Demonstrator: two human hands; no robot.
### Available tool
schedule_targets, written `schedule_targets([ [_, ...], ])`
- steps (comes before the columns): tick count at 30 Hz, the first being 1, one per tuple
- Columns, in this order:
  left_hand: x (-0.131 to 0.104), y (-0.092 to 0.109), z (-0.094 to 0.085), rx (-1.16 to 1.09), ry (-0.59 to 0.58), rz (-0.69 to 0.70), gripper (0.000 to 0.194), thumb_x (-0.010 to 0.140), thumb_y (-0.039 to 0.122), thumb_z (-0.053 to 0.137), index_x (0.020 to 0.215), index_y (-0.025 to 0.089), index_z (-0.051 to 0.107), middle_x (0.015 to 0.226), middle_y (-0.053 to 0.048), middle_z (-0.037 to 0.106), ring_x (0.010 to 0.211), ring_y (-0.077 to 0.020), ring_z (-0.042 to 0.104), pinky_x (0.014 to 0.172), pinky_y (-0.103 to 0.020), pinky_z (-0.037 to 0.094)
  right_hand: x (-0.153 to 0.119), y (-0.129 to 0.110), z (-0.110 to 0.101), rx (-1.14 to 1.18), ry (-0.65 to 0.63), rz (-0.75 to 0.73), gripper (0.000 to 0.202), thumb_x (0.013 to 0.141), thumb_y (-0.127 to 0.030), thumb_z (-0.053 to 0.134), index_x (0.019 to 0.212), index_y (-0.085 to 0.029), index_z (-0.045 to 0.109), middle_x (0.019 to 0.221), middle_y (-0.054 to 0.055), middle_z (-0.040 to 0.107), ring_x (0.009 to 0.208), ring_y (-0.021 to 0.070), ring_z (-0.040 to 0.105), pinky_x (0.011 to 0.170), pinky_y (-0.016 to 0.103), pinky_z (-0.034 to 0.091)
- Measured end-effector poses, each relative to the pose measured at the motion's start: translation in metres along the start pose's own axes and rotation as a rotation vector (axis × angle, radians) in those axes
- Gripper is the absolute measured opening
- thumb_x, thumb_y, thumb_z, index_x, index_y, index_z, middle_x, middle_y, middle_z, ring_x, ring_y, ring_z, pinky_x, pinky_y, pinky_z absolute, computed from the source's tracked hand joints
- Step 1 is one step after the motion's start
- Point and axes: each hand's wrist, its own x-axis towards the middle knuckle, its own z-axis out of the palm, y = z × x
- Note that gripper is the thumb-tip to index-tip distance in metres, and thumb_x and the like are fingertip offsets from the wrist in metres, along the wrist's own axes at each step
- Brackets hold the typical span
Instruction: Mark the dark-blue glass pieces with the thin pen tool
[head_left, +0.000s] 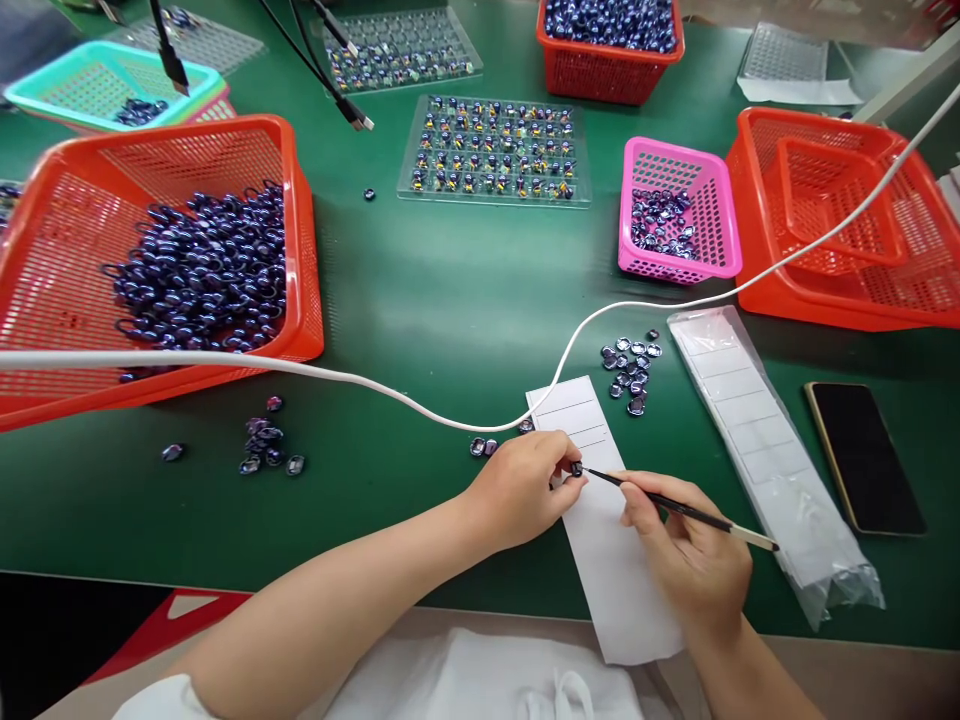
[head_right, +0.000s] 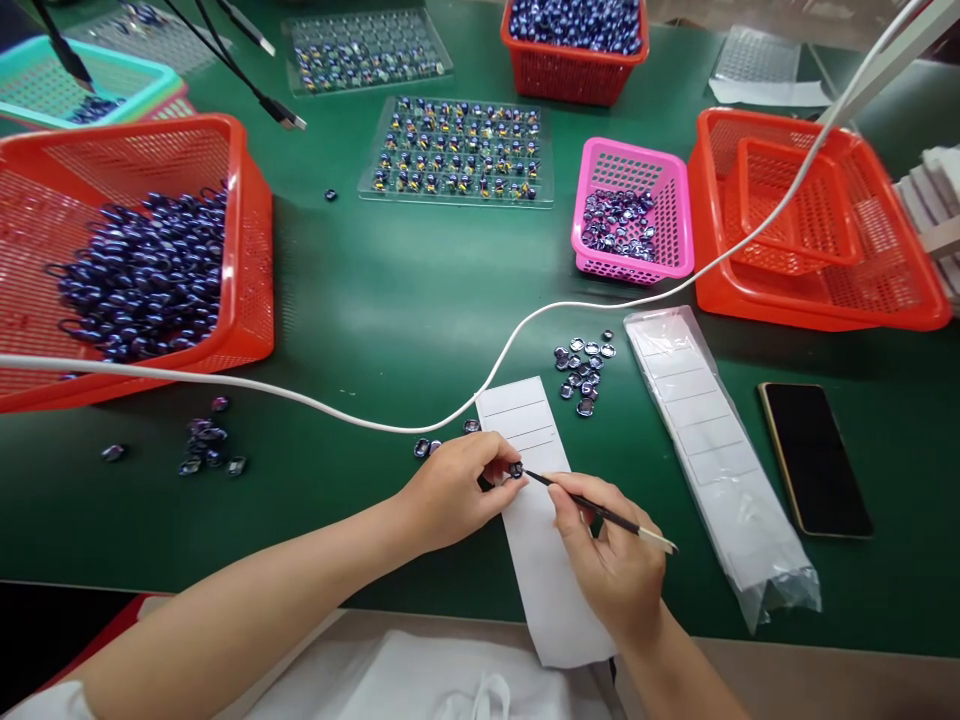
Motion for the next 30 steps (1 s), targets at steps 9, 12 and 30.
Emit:
schedule_targets([
  [9,0.001,0.001,-0.002,0.006,-0.013,-0.011,0.013,0.081,0.016,0.068,0.084,0.020,0.056,0.072,0.001,0.064,0.066,-0.0148,0.061,0.062,-0.025,0.045,0.001,-0.003,0.000,-0.027,0.006,0.027,0.008,0.092,-0.028,0.069,0.099,-0.024,0.073,0.087,0.002,0.076,0.060,0.0152,0.067,0.062,0.029,0.059],
  [12,0.001,0.001,-0.002,0.014,-0.018,-0.012,0.013,0.081,0.016,0.068,0.085,0.020,0.056,0.072,0.001,0.064,0.066,-0.0145,0.060,0.062,-0.025,0.045,0.001,-0.003,0.001,-0.035,0.010,0.014,0.009,0.092,-0.028,0.069,0.099,-0.024,0.074,0.087,0.002,0.076,0.059,0.0151,0.067,0.062,0.029,0.059],
  [30,-0.001,-0.005,0.004,0.032,0.028,0.113,0.008,0.082,0.013,0.065,0.089,0.015,0.061,0.073,-0.002,0.065,0.066,-0.0156,0.062,0.063,-0.026,0.047,0.006,0.005,-0.002,0.034,-0.114,-0.026,0.012,0.095,-0.021,0.064,0.105,-0.024,0.070,0.096,0.001,0.074,0.065,0.0124,0.067,0.060,0.024,0.056],
])
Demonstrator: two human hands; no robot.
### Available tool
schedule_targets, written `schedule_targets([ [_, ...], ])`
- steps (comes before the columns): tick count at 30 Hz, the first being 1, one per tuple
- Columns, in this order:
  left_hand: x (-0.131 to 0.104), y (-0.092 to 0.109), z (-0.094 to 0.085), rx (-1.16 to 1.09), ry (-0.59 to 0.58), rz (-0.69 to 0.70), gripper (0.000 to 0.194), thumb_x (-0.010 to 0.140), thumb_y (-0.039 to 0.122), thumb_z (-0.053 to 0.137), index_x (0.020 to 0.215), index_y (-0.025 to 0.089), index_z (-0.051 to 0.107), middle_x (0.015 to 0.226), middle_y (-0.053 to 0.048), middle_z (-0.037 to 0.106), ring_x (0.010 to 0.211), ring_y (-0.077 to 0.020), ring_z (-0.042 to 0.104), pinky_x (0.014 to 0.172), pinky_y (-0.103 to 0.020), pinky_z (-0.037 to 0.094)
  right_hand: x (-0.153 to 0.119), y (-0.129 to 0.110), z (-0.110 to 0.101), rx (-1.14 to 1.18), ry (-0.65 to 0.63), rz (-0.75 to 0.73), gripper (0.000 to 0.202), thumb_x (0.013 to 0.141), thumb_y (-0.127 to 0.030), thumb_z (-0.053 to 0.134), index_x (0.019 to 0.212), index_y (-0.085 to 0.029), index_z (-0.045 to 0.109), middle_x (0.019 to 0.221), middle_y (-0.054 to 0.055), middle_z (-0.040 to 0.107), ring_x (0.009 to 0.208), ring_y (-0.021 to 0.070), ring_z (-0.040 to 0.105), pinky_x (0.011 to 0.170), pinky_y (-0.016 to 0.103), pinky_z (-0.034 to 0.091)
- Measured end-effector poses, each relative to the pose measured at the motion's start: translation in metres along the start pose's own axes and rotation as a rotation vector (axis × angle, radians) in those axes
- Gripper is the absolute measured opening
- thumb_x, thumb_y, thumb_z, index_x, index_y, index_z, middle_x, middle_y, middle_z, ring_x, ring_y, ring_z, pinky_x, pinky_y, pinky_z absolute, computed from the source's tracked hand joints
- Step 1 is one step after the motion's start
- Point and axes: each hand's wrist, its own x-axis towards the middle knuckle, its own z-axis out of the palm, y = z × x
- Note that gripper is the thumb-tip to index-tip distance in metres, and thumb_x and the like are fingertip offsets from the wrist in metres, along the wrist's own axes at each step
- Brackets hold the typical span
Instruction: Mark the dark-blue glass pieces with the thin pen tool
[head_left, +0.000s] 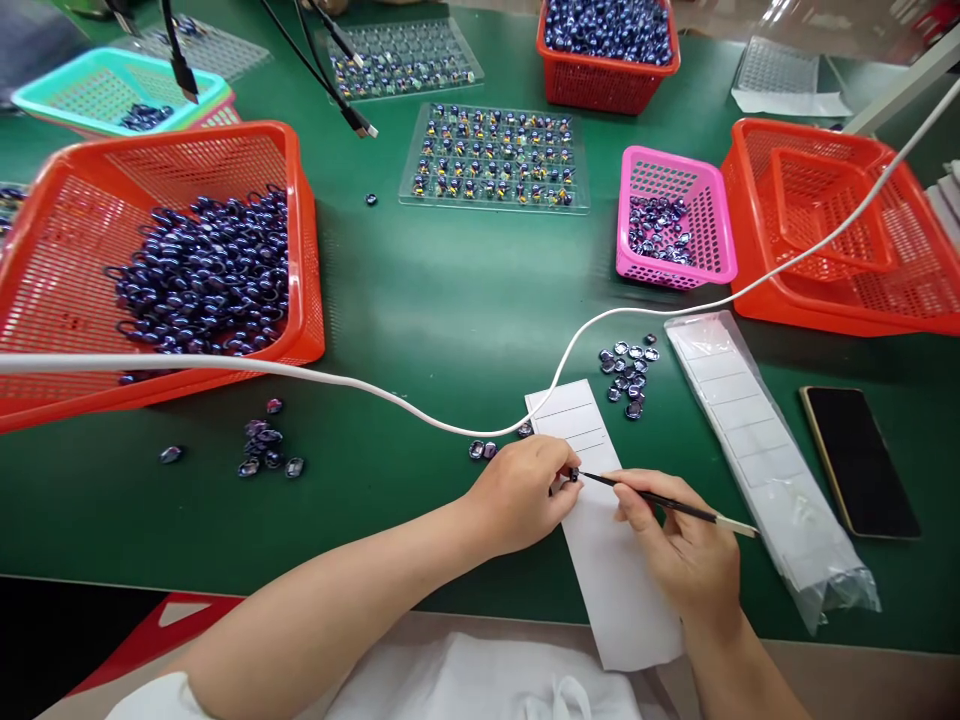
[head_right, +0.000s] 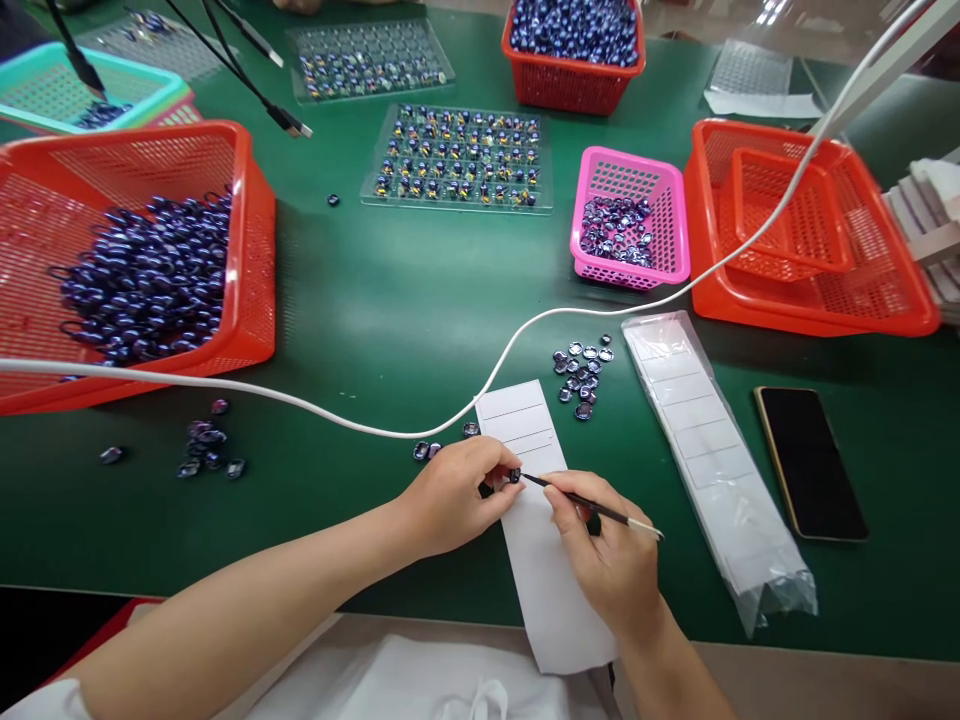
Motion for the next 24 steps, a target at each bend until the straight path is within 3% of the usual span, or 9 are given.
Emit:
schedule_targets([
  [7,-0.0001,0.0006,0.0001,0.001,-0.006,-0.011,0.011,0.080,0.012,0.067,0.090,0.014,0.062,0.073,-0.002,0.065,0.065,-0.0156,0.062,0.061,-0.026,0.047,0.0016,-0.0066,-0.0006,-0.030,0.035,0.107,0.008,0.095,-0.027,0.065,0.100,-0.025,0.071,0.071,-0.003,0.069,0.059,0.0120,0.065,0.057,0.022,0.053],
  [13,-0.0002,0.0016,-0.0021,-0.021,-0.025,-0.051,0.011,0.079,0.012,0.068,0.088,0.015,0.062,0.073,-0.002,0.065,0.064,-0.0147,0.061,0.060,-0.025,0.047,-0.0005,-0.0061,-0.0027,0.020,0.119,0.142,0.012,0.095,-0.026,0.064,0.104,-0.025,0.072,0.076,-0.001,0.071,0.060,0.0129,0.067,0.059,0.022,0.055],
  [19,-0.0007,0.0009,-0.0013,-0.041,-0.014,-0.063,0.011,0.079,0.013,0.068,0.088,0.015,0.062,0.074,-0.001,0.065,0.063,-0.0137,0.060,0.061,-0.025,0.047,0.0015,-0.0059,-0.0018,0.026,0.012,0.113,0.012,0.093,-0.030,0.064,0.098,-0.024,0.073,0.073,-0.001,0.071,0.056,0.0143,0.067,0.053,0.023,0.054],
  [24,0.0000,0.0009,-0.0014,-0.052,-0.017,-0.076,0.012,0.079,0.013,0.069,0.088,0.015,0.062,0.074,-0.001,0.065,0.064,-0.0137,0.061,0.061,-0.025,0.047,0.0032,-0.0070,0.0003,-0.018,0.020,0.155,0.011,0.094,-0.032,0.064,0.094,-0.024,0.072,0.063,-0.003,0.068,0.052,0.0134,0.065,0.053,0.022,0.052],
])
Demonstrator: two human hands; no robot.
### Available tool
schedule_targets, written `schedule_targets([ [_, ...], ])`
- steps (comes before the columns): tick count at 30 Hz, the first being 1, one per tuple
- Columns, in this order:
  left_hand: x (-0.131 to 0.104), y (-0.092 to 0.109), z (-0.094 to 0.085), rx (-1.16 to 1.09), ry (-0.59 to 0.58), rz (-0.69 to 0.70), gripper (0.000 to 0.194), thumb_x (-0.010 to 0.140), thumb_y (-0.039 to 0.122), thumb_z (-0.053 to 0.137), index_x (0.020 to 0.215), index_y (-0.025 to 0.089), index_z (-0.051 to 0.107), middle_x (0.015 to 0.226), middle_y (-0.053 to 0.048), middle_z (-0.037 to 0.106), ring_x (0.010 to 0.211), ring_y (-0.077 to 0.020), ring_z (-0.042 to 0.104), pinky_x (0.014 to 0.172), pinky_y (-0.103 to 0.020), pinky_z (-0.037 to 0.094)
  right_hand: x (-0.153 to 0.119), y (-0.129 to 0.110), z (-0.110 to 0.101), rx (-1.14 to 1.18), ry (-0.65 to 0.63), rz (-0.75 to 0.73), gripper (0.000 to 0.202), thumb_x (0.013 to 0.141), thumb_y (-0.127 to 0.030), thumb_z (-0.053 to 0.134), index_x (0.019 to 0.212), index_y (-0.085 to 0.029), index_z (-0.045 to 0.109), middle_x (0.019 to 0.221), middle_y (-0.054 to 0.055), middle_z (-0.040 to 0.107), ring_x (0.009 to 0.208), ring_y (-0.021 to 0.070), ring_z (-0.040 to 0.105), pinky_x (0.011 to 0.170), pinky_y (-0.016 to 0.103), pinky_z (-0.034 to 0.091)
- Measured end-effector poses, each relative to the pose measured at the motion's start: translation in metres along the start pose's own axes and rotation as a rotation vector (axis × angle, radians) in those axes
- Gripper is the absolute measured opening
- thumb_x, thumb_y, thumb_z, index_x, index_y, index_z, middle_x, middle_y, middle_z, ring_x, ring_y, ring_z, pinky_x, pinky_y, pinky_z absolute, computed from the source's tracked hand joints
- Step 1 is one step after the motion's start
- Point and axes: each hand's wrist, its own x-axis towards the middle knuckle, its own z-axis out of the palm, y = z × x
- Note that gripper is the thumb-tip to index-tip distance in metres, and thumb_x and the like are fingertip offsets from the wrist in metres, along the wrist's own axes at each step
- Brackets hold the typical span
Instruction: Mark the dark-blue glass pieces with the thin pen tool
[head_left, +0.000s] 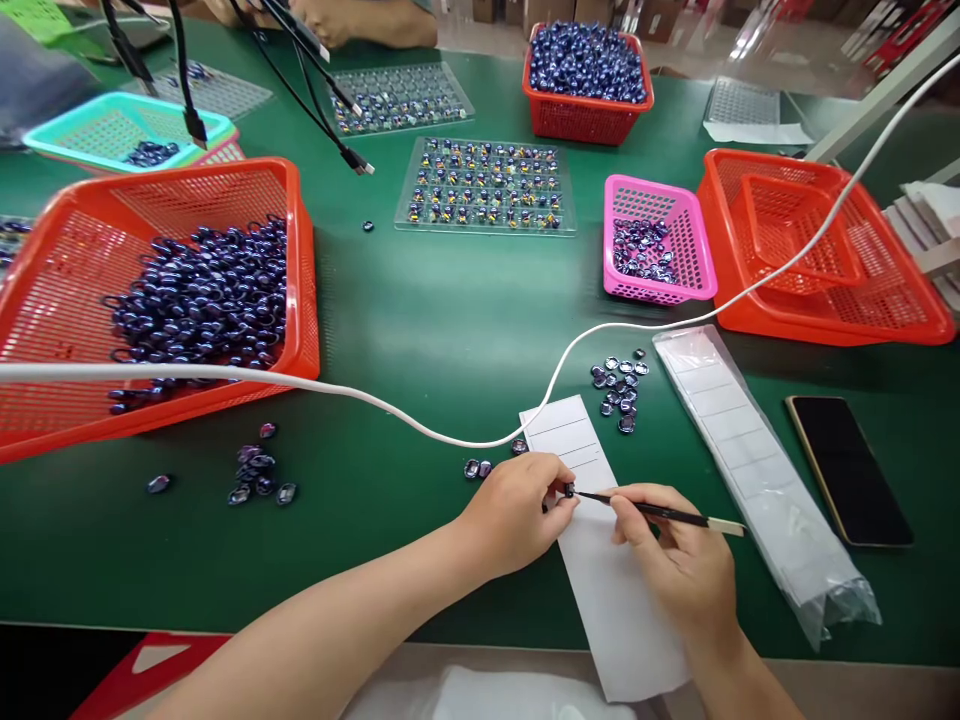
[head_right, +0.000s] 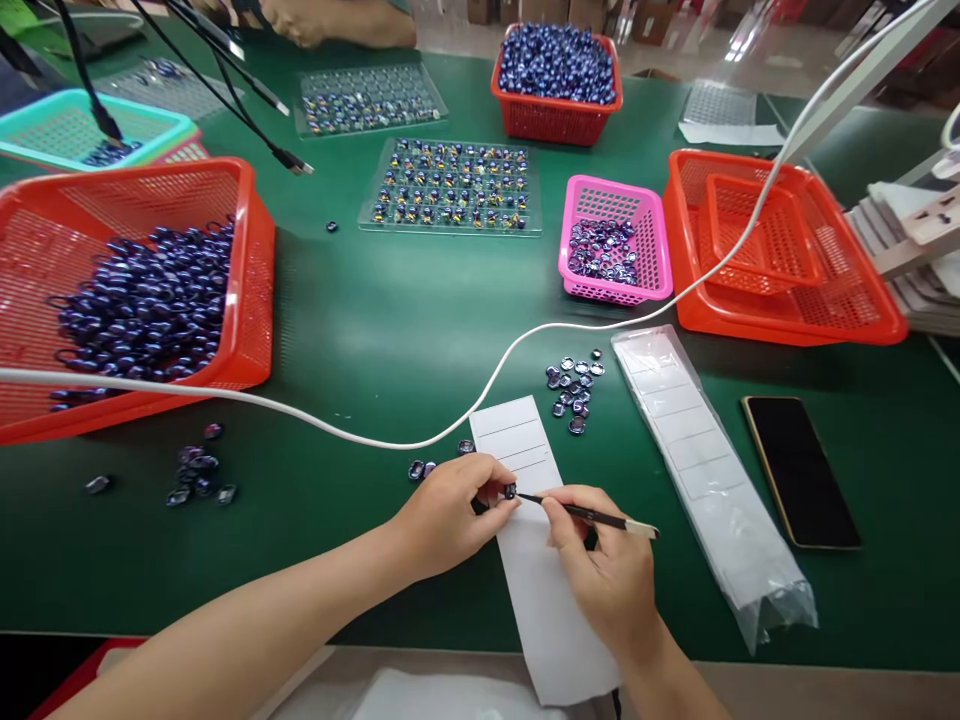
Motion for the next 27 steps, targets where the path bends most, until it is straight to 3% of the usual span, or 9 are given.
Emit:
schedule_targets([
  [11,-0.0003,0.0011,-0.0014,-0.010,-0.005,-0.005,0.011,0.079,0.014,0.068,0.088,0.016,0.062,0.074,-0.001,0.065,0.064,-0.0138,0.061,0.061,-0.025,0.047,-0.0009,-0.0008,-0.0022,0.061,-0.019,0.032,0.012,0.094,-0.032,0.064,0.097,-0.024,0.073,0.067,-0.003,0.069,0.056,0.0124,0.067,0.056,0.020,0.052],
  [27,0.0017,0.0015,0.0014,-0.037,-0.052,-0.087,0.016,0.076,0.019,0.075,0.089,0.017,0.065,0.077,-0.002,0.069,0.067,-0.0153,0.063,0.063,-0.026,0.049,-0.0039,-0.0017,-0.0033,-0.064,0.080,0.118,0.026,0.089,-0.050,0.066,0.094,-0.026,0.073,0.065,-0.002,0.071,0.059,0.0165,0.070,0.056,0.021,0.053],
])
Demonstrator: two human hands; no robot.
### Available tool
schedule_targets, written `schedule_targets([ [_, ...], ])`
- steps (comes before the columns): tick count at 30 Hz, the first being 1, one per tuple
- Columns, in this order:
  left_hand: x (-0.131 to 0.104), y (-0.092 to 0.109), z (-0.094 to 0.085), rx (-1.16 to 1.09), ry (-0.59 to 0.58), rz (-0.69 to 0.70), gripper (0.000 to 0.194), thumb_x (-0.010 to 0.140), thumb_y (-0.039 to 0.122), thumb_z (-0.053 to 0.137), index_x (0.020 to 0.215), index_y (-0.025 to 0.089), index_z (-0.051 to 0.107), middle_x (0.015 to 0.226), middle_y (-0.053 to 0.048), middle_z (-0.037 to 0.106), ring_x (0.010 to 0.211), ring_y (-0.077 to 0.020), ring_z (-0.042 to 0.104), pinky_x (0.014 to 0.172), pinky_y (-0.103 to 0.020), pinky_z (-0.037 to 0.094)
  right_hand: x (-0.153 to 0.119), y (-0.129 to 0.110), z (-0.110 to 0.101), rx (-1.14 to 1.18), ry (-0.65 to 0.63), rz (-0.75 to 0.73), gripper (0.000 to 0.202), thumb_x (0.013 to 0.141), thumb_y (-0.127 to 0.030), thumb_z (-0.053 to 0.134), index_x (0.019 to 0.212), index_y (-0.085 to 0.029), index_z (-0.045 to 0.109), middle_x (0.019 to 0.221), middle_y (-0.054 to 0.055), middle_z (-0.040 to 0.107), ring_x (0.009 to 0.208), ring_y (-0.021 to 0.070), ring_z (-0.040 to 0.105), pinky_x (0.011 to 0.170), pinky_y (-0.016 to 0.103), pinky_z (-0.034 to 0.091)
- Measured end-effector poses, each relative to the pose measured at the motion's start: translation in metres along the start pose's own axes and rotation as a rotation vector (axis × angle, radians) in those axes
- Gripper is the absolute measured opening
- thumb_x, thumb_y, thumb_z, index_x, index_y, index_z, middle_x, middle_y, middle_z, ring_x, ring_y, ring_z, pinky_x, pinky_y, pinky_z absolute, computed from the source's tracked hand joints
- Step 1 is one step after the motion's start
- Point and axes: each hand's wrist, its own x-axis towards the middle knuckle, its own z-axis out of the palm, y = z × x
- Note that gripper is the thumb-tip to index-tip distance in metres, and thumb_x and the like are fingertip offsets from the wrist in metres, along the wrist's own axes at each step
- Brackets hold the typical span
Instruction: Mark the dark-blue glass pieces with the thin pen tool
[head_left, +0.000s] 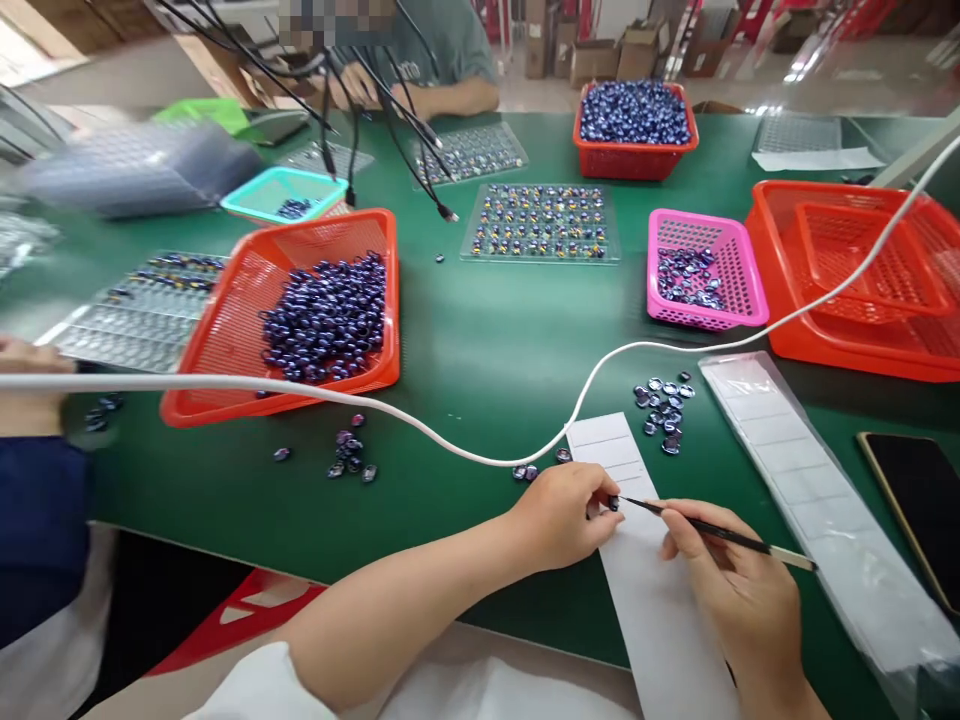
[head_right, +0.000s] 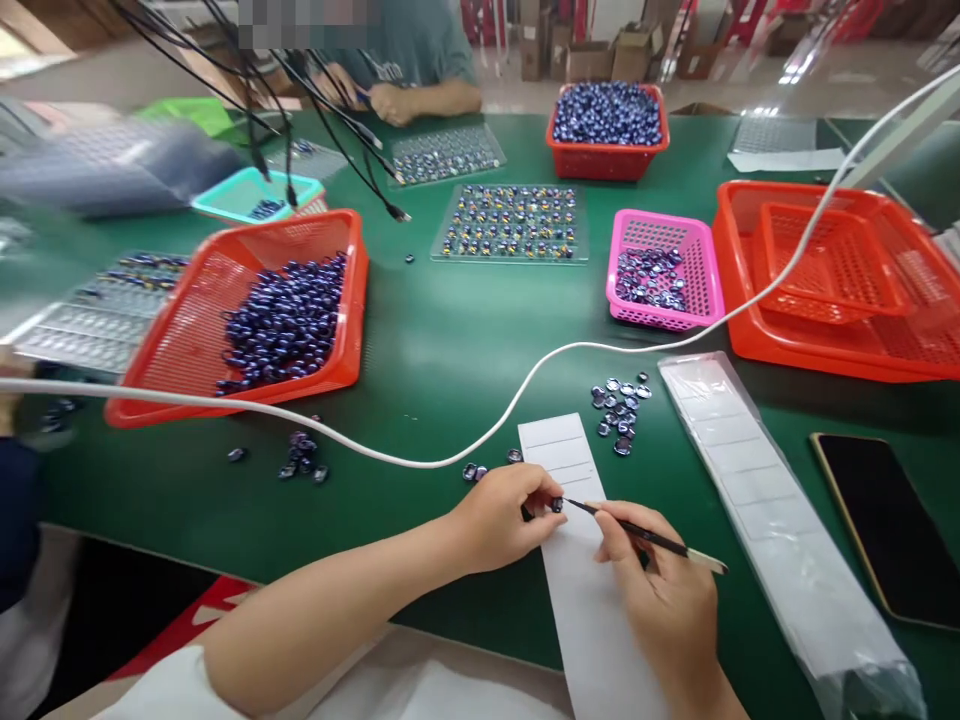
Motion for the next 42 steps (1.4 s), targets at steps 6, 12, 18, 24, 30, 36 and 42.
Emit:
schedule_targets([
  [6,-0.006,0.014,-0.028,0.064,0.070,0.068,0.018,0.084,0.020,0.070,0.102,0.018,0.068,0.091,-0.005,0.073,0.081,-0.0180,0.067,0.075,-0.028,0.054,-0.001,0.001,-0.006,0.135,0.114,0.088,0.031,0.087,-0.053,0.067,0.094,-0.024,0.072,0.064,0.000,0.070,0.062,0.0185,0.070,0.061,0.022,0.056],
  [12,-0.046,-0.009,-0.105,0.490,0.248,-0.126,0.024,0.090,0.015,0.055,0.111,0.016,0.068,0.105,-0.011,0.073,0.093,-0.0238,0.069,0.085,-0.037,0.056,0.001,0.015,-0.007,0.132,0.100,0.073,0.032,0.088,-0.054,0.067,0.097,-0.023,0.072,0.065,0.000,0.071,0.065,0.0201,0.072,0.061,0.023,0.057],
  [18,-0.089,-0.051,-0.137,0.919,0.404,-0.257,0.030,0.086,0.013,0.055,0.113,0.013,0.070,0.105,-0.017,0.068,0.100,-0.0345,0.062,0.089,-0.052,0.054,0.000,0.010,-0.006,0.089,0.072,0.016,0.033,0.087,-0.057,0.065,0.093,-0.025,0.073,0.065,0.000,0.071,0.062,0.0203,0.072,0.054,0.023,0.056],
  [24,-0.064,-0.024,-0.097,0.498,0.274,-0.039,0.032,0.088,0.023,0.067,0.121,0.021,0.068,0.112,-0.010,0.067,0.105,-0.0255,0.061,0.092,-0.040,0.055,0.003,0.011,-0.005,0.024,0.030,0.008,0.036,0.087,-0.060,0.064,0.094,-0.026,0.073,0.064,0.000,0.071,0.063,0.0206,0.073,0.050,0.022,0.053],
  [30,-0.041,-0.026,-0.079,0.460,0.108,-0.030,0.019,0.093,0.020,0.061,0.106,0.021,0.075,0.099,-0.007,0.071,0.095,-0.0216,0.064,0.082,-0.034,0.055,0.004,0.012,-0.004,0.058,0.040,0.031,0.032,0.087,-0.055,0.066,0.092,-0.024,0.073,0.063,0.000,0.070,0.060,0.0194,0.071,0.051,0.021,0.053],
  [36,-0.040,-0.030,-0.079,0.586,0.114,0.014,0.022,0.095,0.020,0.052,0.105,0.017,0.071,0.098,-0.009,0.069,0.088,-0.0211,0.066,0.078,-0.032,0.056,0.005,0.005,-0.003,0.225,-0.022,0.012,0.028,0.089,-0.047,0.067,0.093,-0.021,0.073,0.063,0.001,0.069,0.059,0.0190,0.069,0.057,0.023,0.057],
  [42,-0.042,-0.034,-0.083,0.669,0.154,0.137,0.025,0.092,0.015,0.045,0.101,0.017,0.069,0.095,-0.009,0.071,0.086,-0.0216,0.068,0.078,-0.033,0.057,0.000,0.006,-0.030,0.274,0.005,0.036,0.027,0.088,-0.045,0.069,0.098,-0.020,0.074,0.068,0.003,0.070,0.061,0.0188,0.070,0.061,0.026,0.059],
])
